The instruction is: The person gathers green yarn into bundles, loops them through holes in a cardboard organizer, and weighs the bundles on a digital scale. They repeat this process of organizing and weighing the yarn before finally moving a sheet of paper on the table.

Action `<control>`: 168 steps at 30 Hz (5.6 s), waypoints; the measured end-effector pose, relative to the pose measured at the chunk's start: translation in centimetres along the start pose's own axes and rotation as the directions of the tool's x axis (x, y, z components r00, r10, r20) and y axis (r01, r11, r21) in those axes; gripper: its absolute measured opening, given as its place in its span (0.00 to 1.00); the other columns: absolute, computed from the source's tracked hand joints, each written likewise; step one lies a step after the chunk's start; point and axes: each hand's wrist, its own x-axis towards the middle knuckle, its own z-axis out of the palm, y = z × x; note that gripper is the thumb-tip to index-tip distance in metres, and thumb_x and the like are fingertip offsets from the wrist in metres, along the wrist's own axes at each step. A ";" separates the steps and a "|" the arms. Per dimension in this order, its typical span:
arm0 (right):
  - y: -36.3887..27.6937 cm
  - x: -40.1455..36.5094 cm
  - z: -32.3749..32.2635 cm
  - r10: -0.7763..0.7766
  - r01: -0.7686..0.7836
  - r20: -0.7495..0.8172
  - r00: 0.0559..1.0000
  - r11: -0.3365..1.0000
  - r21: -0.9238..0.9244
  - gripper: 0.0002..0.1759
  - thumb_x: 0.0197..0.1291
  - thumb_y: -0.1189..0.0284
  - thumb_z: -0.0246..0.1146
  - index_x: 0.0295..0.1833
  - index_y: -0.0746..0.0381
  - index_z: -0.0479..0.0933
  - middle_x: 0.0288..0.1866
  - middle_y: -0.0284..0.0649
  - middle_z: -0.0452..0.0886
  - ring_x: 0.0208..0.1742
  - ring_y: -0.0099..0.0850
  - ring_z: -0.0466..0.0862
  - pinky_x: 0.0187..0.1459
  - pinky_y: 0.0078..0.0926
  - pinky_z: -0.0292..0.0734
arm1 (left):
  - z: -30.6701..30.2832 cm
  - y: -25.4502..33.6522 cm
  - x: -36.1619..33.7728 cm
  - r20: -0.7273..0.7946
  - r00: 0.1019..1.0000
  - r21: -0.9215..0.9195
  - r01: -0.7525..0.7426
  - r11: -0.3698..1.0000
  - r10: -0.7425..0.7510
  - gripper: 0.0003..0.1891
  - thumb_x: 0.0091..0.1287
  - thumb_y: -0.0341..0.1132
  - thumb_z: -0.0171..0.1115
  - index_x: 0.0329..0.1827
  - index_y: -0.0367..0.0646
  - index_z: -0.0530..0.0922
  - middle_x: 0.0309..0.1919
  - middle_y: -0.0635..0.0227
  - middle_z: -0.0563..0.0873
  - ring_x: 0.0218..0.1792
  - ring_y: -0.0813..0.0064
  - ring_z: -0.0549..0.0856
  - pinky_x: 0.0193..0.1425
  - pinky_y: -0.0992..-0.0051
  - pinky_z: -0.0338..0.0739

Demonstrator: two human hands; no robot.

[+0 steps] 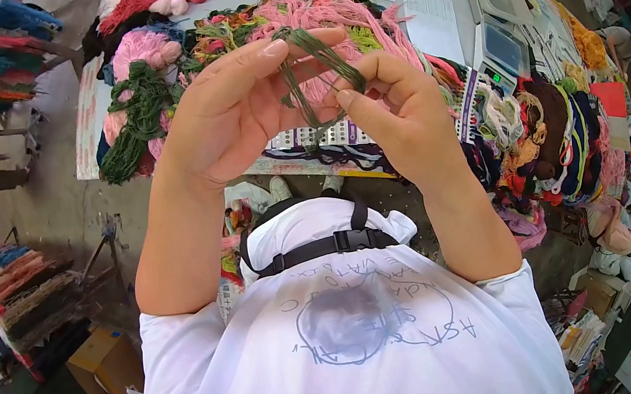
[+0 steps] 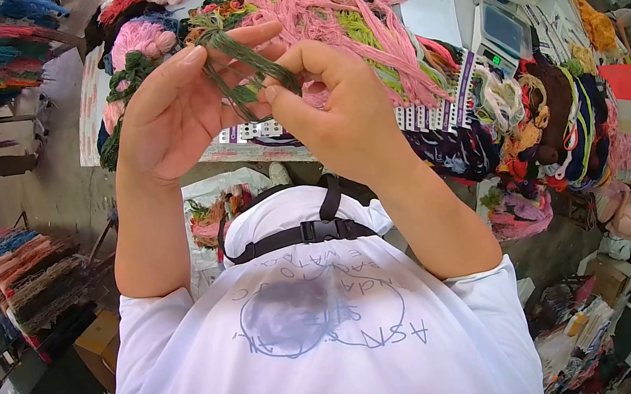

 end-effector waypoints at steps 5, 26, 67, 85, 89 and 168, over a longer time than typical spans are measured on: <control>0.0 0.2 0.6 0.079 -0.073 -0.042 0.996 0.987 0.141 0.07 0.52 0.75 0.60 0.37 0.63 0.74 0.26 0.28 0.77 0.28 0.13 0.73 0.31 0.13 0.66 | 0.2 0.1 -0.1 -0.031 0.999 0.058 -0.032 0.998 0.034 0.26 0.70 0.42 0.42 0.62 0.28 0.63 0.62 0.53 0.68 0.57 0.67 0.75 0.55 0.66 0.74; -0.3 0.2 0.8 0.130 -0.129 0.000 0.991 0.979 0.155 0.08 0.56 0.71 0.63 0.30 0.66 0.78 0.17 0.23 0.67 0.20 0.11 0.60 0.20 0.15 0.51 | 0.0 0.3 0.3 -0.074 0.995 0.105 -0.057 0.993 0.065 0.20 0.68 0.34 0.50 0.59 0.31 0.68 0.52 0.60 0.78 0.45 0.76 0.80 0.51 0.72 0.73; 0.0 -0.4 1.2 0.091 -0.056 -0.101 0.991 0.949 0.310 0.05 0.58 0.75 0.59 0.36 0.66 0.78 0.24 0.22 0.68 0.24 0.10 0.62 0.24 0.11 0.54 | -0.8 0.2 0.8 0.061 0.998 0.028 -0.021 0.999 0.019 0.27 0.59 0.27 0.58 0.62 0.31 0.64 0.40 0.66 0.82 0.44 0.74 0.81 0.52 0.73 0.74; 0.3 -0.9 0.6 0.130 -0.080 -0.118 0.984 0.931 0.357 0.05 0.59 0.75 0.58 0.36 0.65 0.78 0.23 0.22 0.68 0.24 0.10 0.63 0.23 0.12 0.54 | 0.3 -0.2 1.6 0.062 0.998 0.083 -0.018 0.996 0.013 0.28 0.59 0.29 0.59 0.63 0.31 0.64 0.39 0.65 0.81 0.39 0.76 0.80 0.49 0.77 0.73; 0.8 -0.4 0.6 0.068 0.020 -0.186 0.980 0.900 0.435 0.07 0.60 0.75 0.54 0.38 0.66 0.76 0.23 0.27 0.70 0.24 0.13 0.66 0.25 0.16 0.59 | -0.2 -0.7 2.2 0.131 0.989 0.021 -0.079 0.997 0.075 0.26 0.62 0.32 0.54 0.63 0.30 0.63 0.24 0.76 0.71 0.24 0.84 0.72 0.38 0.81 0.71; 40.5 -3.6 -3.2 0.158 -0.351 -0.395 0.905 0.801 -0.485 0.10 0.49 0.75 0.60 0.38 0.60 0.80 0.37 0.39 0.79 0.37 0.39 0.80 0.39 0.30 0.75 | -21.2 -38.2 10.9 -0.671 0.701 0.225 0.502 0.835 -0.240 0.10 0.57 0.30 0.61 0.39 0.33 0.79 0.33 0.71 0.82 0.32 0.83 0.76 0.38 0.82 0.69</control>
